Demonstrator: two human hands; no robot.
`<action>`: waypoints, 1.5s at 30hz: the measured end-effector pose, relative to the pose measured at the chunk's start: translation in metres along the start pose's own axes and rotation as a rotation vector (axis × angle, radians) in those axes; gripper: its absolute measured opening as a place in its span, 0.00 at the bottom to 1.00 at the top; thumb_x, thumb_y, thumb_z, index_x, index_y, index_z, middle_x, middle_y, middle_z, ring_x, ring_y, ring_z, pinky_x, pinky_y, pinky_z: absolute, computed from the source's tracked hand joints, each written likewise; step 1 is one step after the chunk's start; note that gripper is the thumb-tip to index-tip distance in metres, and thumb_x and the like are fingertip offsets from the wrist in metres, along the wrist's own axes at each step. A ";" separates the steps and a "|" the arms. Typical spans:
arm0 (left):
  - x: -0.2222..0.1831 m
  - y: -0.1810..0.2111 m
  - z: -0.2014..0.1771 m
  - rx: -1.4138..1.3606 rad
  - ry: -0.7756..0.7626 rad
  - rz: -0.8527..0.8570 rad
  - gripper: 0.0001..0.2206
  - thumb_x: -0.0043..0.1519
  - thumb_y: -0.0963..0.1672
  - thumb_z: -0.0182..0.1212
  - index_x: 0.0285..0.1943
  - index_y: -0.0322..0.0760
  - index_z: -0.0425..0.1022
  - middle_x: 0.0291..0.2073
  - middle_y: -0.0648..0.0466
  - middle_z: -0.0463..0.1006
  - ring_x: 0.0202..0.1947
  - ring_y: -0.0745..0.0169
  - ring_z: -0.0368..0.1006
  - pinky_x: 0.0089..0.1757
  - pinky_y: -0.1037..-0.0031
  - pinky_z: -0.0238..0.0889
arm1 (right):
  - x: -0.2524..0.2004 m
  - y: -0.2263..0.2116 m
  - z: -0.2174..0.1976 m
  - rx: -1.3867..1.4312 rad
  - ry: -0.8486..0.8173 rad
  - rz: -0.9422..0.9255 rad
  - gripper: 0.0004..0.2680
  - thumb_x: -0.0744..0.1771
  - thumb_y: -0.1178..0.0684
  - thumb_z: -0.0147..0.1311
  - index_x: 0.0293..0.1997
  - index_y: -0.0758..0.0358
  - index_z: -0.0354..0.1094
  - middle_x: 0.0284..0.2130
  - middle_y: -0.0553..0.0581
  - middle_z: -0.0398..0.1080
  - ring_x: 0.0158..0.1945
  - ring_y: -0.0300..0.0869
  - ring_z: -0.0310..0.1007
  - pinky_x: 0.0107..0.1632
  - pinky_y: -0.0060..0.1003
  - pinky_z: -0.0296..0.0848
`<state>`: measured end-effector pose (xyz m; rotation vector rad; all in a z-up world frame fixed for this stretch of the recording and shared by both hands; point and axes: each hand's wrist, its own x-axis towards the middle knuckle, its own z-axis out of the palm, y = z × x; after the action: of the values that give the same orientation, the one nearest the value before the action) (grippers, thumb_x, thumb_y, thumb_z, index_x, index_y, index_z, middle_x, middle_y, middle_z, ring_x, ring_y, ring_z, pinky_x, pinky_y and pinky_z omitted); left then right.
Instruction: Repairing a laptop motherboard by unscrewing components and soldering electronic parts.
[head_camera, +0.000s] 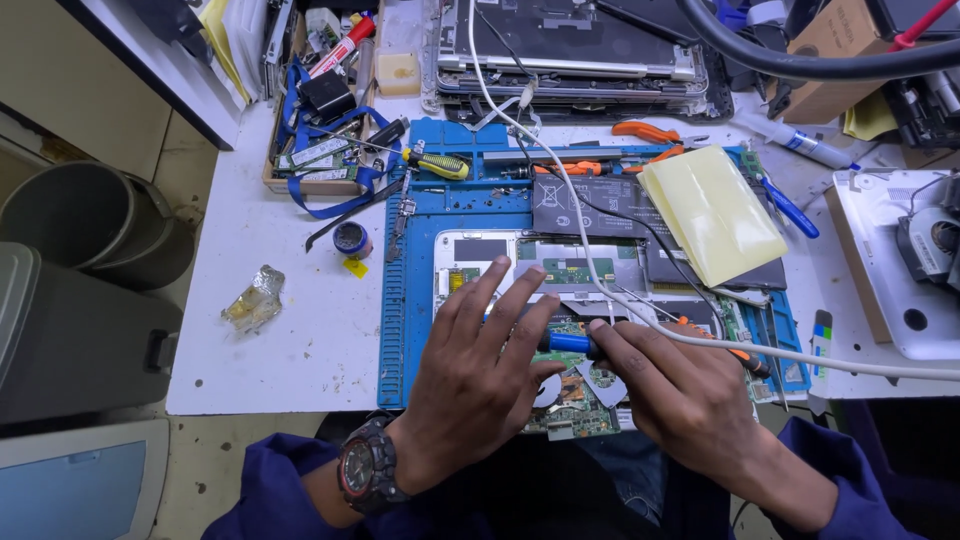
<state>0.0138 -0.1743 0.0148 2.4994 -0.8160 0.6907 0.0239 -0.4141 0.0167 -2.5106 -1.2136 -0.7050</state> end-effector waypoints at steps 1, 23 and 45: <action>0.000 0.000 0.000 -0.001 -0.003 0.001 0.22 0.68 0.48 0.62 0.66 0.33 0.68 0.67 0.41 0.68 0.70 0.34 0.61 0.62 0.48 0.59 | -0.001 0.000 0.000 0.001 0.000 0.003 0.11 0.69 0.59 0.52 0.58 0.67 0.71 0.46 0.63 0.78 0.40 0.53 0.81 0.33 0.45 0.75; -0.002 -0.013 -0.002 -0.007 0.157 0.008 0.12 0.61 0.36 0.55 0.51 0.36 0.79 0.61 0.44 0.75 0.66 0.37 0.65 0.61 0.48 0.56 | 0.011 -0.033 -0.019 0.269 0.108 -0.012 0.05 0.65 0.57 0.61 0.39 0.67 0.74 0.31 0.58 0.77 0.31 0.46 0.76 0.38 0.37 0.76; -0.004 -0.010 -0.009 -0.076 0.075 -0.084 0.12 0.58 0.39 0.64 0.49 0.47 0.81 0.41 0.58 0.79 0.48 0.49 0.71 0.56 0.50 0.45 | 0.009 -0.019 0.019 1.792 0.028 0.812 0.15 0.65 0.63 0.61 0.53 0.67 0.57 0.41 0.78 0.74 0.29 0.51 0.78 0.27 0.34 0.77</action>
<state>0.0144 -0.1604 0.0167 2.4093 -0.6927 0.7067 0.0197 -0.3884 0.0057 -1.1079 -0.2494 0.4641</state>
